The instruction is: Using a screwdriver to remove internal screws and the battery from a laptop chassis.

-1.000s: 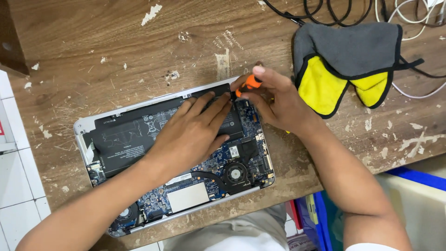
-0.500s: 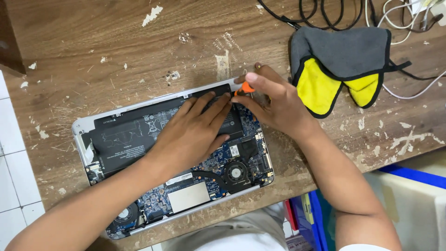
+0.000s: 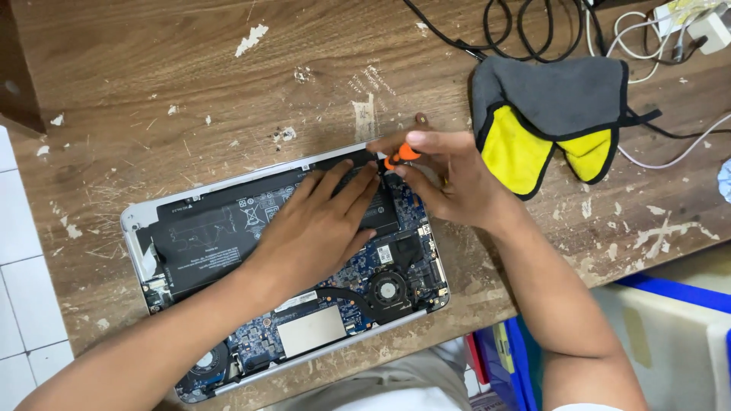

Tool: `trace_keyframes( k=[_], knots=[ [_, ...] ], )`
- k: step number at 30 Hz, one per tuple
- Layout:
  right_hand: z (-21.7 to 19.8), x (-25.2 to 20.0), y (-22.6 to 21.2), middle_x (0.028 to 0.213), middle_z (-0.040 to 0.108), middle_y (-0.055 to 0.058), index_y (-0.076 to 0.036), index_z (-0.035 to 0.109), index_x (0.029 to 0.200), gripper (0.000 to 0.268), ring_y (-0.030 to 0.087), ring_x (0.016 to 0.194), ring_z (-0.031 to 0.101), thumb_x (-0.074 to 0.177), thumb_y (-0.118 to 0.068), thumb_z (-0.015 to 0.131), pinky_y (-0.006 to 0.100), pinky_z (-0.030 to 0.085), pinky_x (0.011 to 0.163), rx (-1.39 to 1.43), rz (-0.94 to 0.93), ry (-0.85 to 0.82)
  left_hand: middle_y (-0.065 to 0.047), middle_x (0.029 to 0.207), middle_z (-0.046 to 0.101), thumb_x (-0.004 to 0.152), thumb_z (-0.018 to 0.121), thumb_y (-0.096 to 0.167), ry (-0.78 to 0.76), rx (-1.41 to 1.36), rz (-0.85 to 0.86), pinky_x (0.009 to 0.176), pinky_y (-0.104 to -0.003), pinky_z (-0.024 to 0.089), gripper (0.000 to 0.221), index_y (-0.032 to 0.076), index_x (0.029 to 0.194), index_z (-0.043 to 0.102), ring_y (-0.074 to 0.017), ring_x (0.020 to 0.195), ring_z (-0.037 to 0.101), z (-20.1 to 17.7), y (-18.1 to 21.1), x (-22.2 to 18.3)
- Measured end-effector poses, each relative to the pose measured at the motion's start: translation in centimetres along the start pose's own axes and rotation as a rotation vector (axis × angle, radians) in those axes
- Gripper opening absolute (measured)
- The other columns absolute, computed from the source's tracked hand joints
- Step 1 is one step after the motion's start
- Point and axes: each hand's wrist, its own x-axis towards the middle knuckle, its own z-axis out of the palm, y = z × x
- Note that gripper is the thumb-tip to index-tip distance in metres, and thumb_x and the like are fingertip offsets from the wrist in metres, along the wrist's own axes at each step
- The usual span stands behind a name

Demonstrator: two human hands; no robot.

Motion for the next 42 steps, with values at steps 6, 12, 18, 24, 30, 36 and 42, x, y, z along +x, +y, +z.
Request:
trace_keyframes(
  k=[6, 12, 18, 24, 30, 36, 42],
  knots=[
    [1.0, -1.9, 1.9, 0.095, 0.056, 0.005, -0.028, 0.028, 0.163, 0.096, 0.018, 0.081, 0.048, 0.100, 0.008, 0.091, 0.033, 0.045, 0.069, -0.457, -0.001, 0.168, -0.011, 0.148, 0.056, 0.102, 0.053, 0.045, 0.024, 0.077, 0.016, 0.111, -0.046, 0.039, 0.059, 0.003, 0.143, 0.055, -0.0341, 0.140, 0.046, 0.2, 0.2, 0.0],
    [0.1, 0.0, -0.6, 0.135, 0.056, 0.028, -0.018, 0.022, 0.151, 0.065, 0.033, 0.130, 0.063, 0.107, 0.019, 0.051, 0.035, 0.064, 0.105, 0.009, 0.055, -0.020, -0.012, 0.154, 0.050, 0.101, 0.054, 0.043, 0.016, 0.038, 0.007, 0.110, -0.048, 0.039, 0.061, 0.002, 0.146, 0.051, -0.0347, 0.141, 0.044, -0.1, 0.2, -0.1],
    [0.4, -2.5, 1.0, 0.126, 0.070, 0.015, -0.028, 0.030, 0.161, 0.080, 0.020, 0.109, 0.074, 0.104, 0.013, 0.069, 0.030, 0.064, 0.102, -0.275, 0.112, 0.016, -0.013, 0.156, 0.047, 0.101, 0.055, 0.044, -0.012, 0.016, 0.004, 0.113, -0.049, 0.037, 0.064, 0.002, 0.148, 0.049, -0.0363, 0.141, 0.042, 0.0, 0.0, 0.1],
    [1.3, -2.9, 1.3, 0.116, 0.074, 0.015, -0.014, 0.035, 0.156, 0.072, 0.022, 0.102, 0.074, 0.101, 0.007, 0.076, 0.033, 0.065, 0.091, -0.434, 0.112, 0.103, -0.014, 0.157, 0.045, 0.101, 0.057, 0.039, -0.008, -0.089, 0.002, 0.113, -0.052, 0.036, 0.060, 0.000, 0.146, 0.050, -0.0377, 0.142, 0.040, -0.5, 0.0, -0.1],
    [0.8, -1.3, 0.4, 0.125, 0.060, 0.024, -0.023, 0.022, 0.156, 0.074, 0.029, 0.118, 0.069, 0.105, 0.016, 0.060, 0.034, 0.063, 0.101, -0.170, 0.035, 0.022, -0.013, 0.157, 0.045, 0.103, 0.051, 0.043, -0.030, -0.032, 0.004, 0.115, -0.050, 0.034, 0.062, 0.001, 0.148, 0.047, -0.0371, 0.144, 0.037, 0.4, -0.1, -0.5],
    [1.5, -2.2, 1.1, 0.117, 0.058, 0.024, -0.015, 0.026, 0.148, 0.074, 0.028, 0.106, 0.071, 0.099, 0.017, 0.071, 0.035, 0.065, 0.091, -0.327, 0.019, 0.123, -0.016, 0.161, 0.039, 0.088, 0.070, 0.046, -0.005, 0.031, -0.016, 0.120, -0.049, 0.030, 0.078, 0.006, 0.150, 0.046, -0.0361, 0.149, 0.034, -0.4, 0.1, -3.7],
    [0.8, 0.4, -1.5, 0.103, 0.065, 0.027, -0.011, 0.021, 0.147, 0.073, 0.029, 0.090, 0.076, 0.100, 0.011, 0.073, 0.032, 0.061, 0.074, -0.376, 0.099, 0.098, -0.017, 0.152, 0.050, 0.085, 0.073, 0.045, 0.035, 0.115, -0.179, 0.114, -0.051, 0.038, 0.070, 0.009, 0.142, 0.055, -0.0358, 0.139, 0.046, -4.1, 0.2, -9.7]
  ],
)
